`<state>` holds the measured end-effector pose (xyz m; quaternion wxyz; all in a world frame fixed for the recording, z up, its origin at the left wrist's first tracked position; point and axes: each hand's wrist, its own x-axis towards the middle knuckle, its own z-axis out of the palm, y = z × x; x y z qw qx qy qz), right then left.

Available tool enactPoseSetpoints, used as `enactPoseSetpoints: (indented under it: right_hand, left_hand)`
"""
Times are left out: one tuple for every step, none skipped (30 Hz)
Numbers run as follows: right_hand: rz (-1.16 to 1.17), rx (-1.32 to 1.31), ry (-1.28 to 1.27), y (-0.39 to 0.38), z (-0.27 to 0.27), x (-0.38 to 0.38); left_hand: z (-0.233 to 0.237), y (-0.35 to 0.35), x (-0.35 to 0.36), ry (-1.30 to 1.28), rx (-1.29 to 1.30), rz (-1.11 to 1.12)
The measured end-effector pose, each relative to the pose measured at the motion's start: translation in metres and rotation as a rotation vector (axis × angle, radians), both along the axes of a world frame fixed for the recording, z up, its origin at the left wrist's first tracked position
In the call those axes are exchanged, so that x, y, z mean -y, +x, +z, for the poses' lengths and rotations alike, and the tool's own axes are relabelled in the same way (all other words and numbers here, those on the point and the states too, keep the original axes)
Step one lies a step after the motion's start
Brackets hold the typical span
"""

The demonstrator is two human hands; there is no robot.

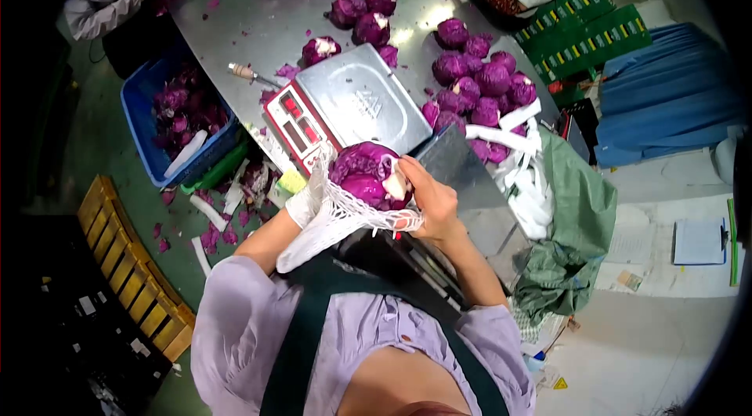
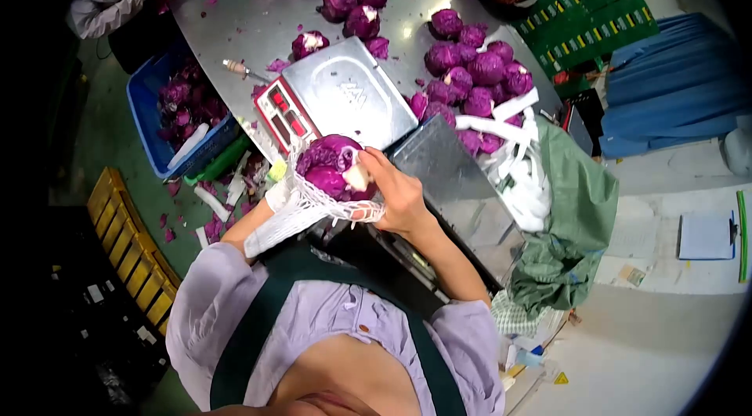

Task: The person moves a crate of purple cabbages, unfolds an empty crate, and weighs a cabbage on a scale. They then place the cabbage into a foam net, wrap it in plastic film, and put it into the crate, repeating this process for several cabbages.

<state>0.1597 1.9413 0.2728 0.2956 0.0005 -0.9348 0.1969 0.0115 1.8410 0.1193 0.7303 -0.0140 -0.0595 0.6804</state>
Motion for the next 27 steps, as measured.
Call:
enactPoseSetpoints:
  right_hand:
    - [-0.014,0.059,0.081,0.009,0.01,0.012]
    - [-0.025,0.116,0.163,0.021,0.015,0.021]
    - [0.055,0.035,0.192,0.032,0.013,0.027]
    - [0.079,0.059,0.041,0.048,0.013,0.04]
    - [0.055,0.125,-0.161,0.06,0.016,0.054]
    - [0.032,0.186,-0.361,0.066,0.019,0.063]
    - [0.002,0.325,-0.419,0.068,0.023,0.062]
    - [0.106,0.621,-0.632,0.07,0.033,0.056]
    - [0.239,0.804,-0.7,0.067,0.042,0.047]
    - [0.374,0.982,-0.764,0.062,0.05,0.039]
    - [0.465,0.863,-0.734,0.06,0.056,0.034]
    - [0.456,0.662,-0.638,0.056,0.062,0.03]
    - [0.353,0.6,-0.728,0.053,0.067,0.027]
    - [0.084,0.624,-0.959,0.054,0.07,0.022]
    - [-0.138,0.532,-1.151,0.052,0.062,0.019]
    - [-0.212,0.368,-1.304,0.054,0.034,0.007]
    - [-0.175,0.374,-1.436,0.062,0.016,-0.004]
    - [-0.132,0.382,-1.565,0.072,-0.002,-0.012]
    - [-0.235,0.367,-1.645,0.079,-0.027,-0.007]
    - [-0.362,0.357,-1.632,0.082,-0.032,0.003]
    - [-0.434,0.278,-1.626,0.084,-0.037,0.012]
    - [-0.509,0.194,-1.62,0.087,-0.044,0.014]
    - [-0.529,0.138,-1.495,0.102,-0.072,0.003]
    - [-0.651,0.17,-0.777,0.109,-0.077,-0.005]
    - [-0.707,0.151,-0.785,0.122,-0.077,-0.01]
    - [-0.763,0.129,-0.786,0.128,-0.06,-0.014]
    - [-0.662,0.026,-1.362,0.139,-0.051,-0.022]
  left_hand:
    - [0.0,0.01,0.007,-0.279,-0.232,0.047]
    - [-0.004,0.014,0.014,-0.296,-0.229,0.036]
    - [-0.01,0.017,0.017,-0.336,-0.311,0.054]
    - [-0.013,0.019,0.019,-0.354,-0.357,0.061]
    - [-0.015,0.022,0.021,-0.372,-0.402,0.068]
    - [-0.016,0.023,0.022,-0.26,-0.351,0.039]
    - [-0.017,0.024,0.023,-0.146,-0.298,0.011]
    - [-0.017,0.027,0.024,-0.035,-0.242,-0.02]
    - [-0.018,0.031,0.025,0.073,-0.183,-0.058]
    - [-0.026,0.034,0.024,0.129,-0.202,-0.092]
    - [-0.033,0.038,0.022,0.186,-0.223,-0.124]
    - [-0.036,0.042,0.021,0.192,-0.32,-0.148]
    - [-0.039,0.056,0.015,0.237,-0.248,-0.224]
    - [-0.024,0.064,0.018,0.261,-0.216,-0.223]
    - [-0.009,0.073,0.021,0.285,-0.184,-0.223]
    - [-0.004,0.078,0.023,0.278,-0.221,-0.225]
    - [-0.003,0.08,0.024,0.248,-0.271,-0.212]
    - [-0.005,0.082,0.028,0.159,-0.384,-0.179]
    - [-0.005,0.083,0.028,0.042,-0.543,-0.141]
    - [0.018,0.082,0.026,-0.037,-0.173,-0.228]
    - [0.024,0.082,0.02,0.023,-0.25,-0.18]
    - [0.021,0.086,0.019,-0.046,-0.172,-0.14]
    - [0.025,0.093,0.008,0.004,-0.169,-0.109]
    - [0.033,0.092,-0.008,-0.017,-0.189,-0.09]
    - [0.041,0.092,-0.024,-0.038,-0.21,-0.071]
    - [0.048,0.091,-0.039,-0.06,-0.231,-0.053]
    - [0.061,0.095,-0.06,-0.099,-0.316,-0.044]
